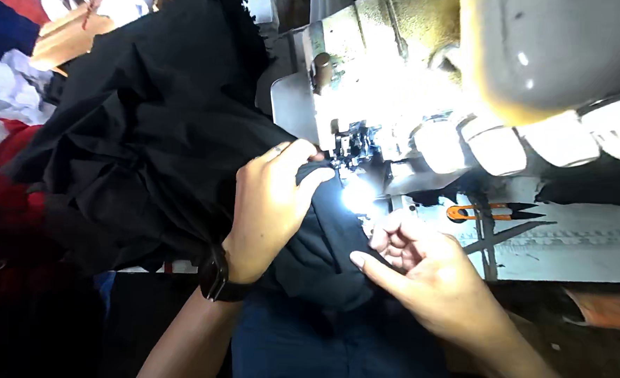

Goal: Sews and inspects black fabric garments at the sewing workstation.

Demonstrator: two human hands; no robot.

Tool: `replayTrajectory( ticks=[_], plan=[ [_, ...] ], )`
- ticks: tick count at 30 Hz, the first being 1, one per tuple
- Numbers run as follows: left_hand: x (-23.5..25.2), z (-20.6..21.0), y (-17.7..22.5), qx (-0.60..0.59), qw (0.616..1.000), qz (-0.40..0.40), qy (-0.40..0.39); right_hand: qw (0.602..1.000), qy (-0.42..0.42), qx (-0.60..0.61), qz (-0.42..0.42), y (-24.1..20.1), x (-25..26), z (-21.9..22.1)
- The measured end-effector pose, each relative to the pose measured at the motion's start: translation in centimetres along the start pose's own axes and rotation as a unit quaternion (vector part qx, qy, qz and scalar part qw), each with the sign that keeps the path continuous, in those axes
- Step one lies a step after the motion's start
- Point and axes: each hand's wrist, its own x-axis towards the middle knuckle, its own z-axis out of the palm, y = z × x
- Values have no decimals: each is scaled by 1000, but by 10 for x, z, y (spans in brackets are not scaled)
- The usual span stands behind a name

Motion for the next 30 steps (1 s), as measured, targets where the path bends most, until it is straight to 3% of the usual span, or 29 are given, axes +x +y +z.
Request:
replayTrajectory(
  ticks=[3, 6, 9, 13, 21, 25, 30],
  plan=[
    [5, -2, 5, 46, 998, -30, -29, 996, -46, -71, -7, -8, 5, -6],
    [1, 17, -1, 73, 997, -27, 22, 996, -63, -52, 26, -11, 8, -9],
    [6, 31, -7, 51, 997, -37, 54, 998, -26, -13, 47, -10, 11, -8],
    [25, 29, -12, 40, 999, -5, 29, 998, 37, -9, 57, -9, 24, -8],
    [21, 30, -11, 5, 999, 10, 30, 995, 46, 46, 73, -13, 15, -2],
    [26, 31, -18, -9, 1000, 16, 24, 997, 61, 50, 15, -11, 0, 4],
    [50, 38, -25, -3, 999, -41, 28, 998, 67, 10, 5, -11, 5, 8]
  ],
)
